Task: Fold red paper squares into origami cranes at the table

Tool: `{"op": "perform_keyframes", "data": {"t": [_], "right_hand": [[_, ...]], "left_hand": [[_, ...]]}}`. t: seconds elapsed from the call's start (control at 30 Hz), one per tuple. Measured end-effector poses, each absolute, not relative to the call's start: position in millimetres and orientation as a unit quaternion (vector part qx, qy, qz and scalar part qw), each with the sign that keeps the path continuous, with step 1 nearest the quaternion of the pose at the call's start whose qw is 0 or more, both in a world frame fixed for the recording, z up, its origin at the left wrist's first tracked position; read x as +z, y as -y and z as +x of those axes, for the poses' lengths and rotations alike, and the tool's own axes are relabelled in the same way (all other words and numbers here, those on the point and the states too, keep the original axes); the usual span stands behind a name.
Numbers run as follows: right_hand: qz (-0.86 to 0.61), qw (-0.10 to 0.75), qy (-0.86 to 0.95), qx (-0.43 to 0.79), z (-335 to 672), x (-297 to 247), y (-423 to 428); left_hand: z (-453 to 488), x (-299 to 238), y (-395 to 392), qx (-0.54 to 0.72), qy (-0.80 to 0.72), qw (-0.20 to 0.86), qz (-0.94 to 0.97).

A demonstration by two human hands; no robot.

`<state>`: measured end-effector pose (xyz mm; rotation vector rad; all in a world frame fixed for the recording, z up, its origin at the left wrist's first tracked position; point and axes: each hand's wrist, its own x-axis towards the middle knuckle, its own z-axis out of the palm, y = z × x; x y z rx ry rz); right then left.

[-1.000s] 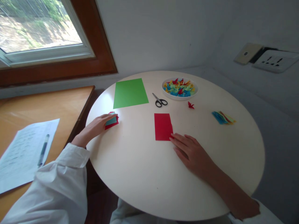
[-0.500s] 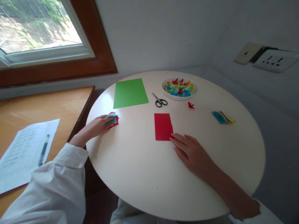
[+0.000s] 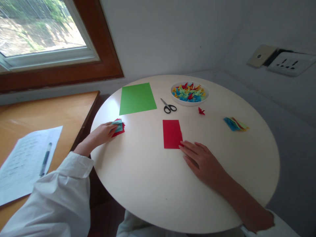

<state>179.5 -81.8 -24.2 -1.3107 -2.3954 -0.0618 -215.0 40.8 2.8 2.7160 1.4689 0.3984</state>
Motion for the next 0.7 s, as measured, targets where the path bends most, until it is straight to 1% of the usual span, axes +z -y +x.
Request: {"op": "perform_keyframes", "data": {"t": [0.13, 0.2, 0.3, 0.4, 0.47, 0.53, 0.63, 0.7], "right_hand": [[-0.472, 0.205, 0.857, -0.020, 178.4, -23.4, 82.2], [-0.473, 0.205, 0.857, -0.018, 178.1, -23.4, 82.4], [-0.472, 0.207, 0.857, -0.021, 178.0, -23.7, 82.5], [-0.470, 0.211, 0.857, -0.024, 178.1, -23.7, 82.3], [-0.470, 0.210, 0.857, -0.023, 178.2, -23.6, 82.1], [-0.471, 0.210, 0.856, -0.021, 178.3, -23.7, 82.0], [-0.473, 0.211, 0.855, -0.019, 178.6, -24.4, 81.6], [-0.472, 0.211, 0.856, -0.022, 178.6, -24.8, 81.4]], "left_hand": [[-207.9, 8.2, -34.1, 0.110, -0.522, -0.042, 0.845], [-205.2, 11.1, -31.0, 0.127, -0.541, -0.071, 0.828], [-205.3, 13.3, -30.7, 0.208, -0.566, -0.095, 0.792], [-208.4, 14.4, -34.8, 0.338, -0.616, -0.097, 0.705], [-209.5, 16.1, -37.4, 0.416, -0.656, -0.058, 0.627], [-209.0, 18.7, -38.1, 0.466, -0.672, 0.014, 0.575], [-206.3, 21.6, -36.2, 0.518, -0.639, 0.107, 0.558], [-204.6, 21.7, -34.8, 0.530, -0.627, 0.134, 0.555]]}}
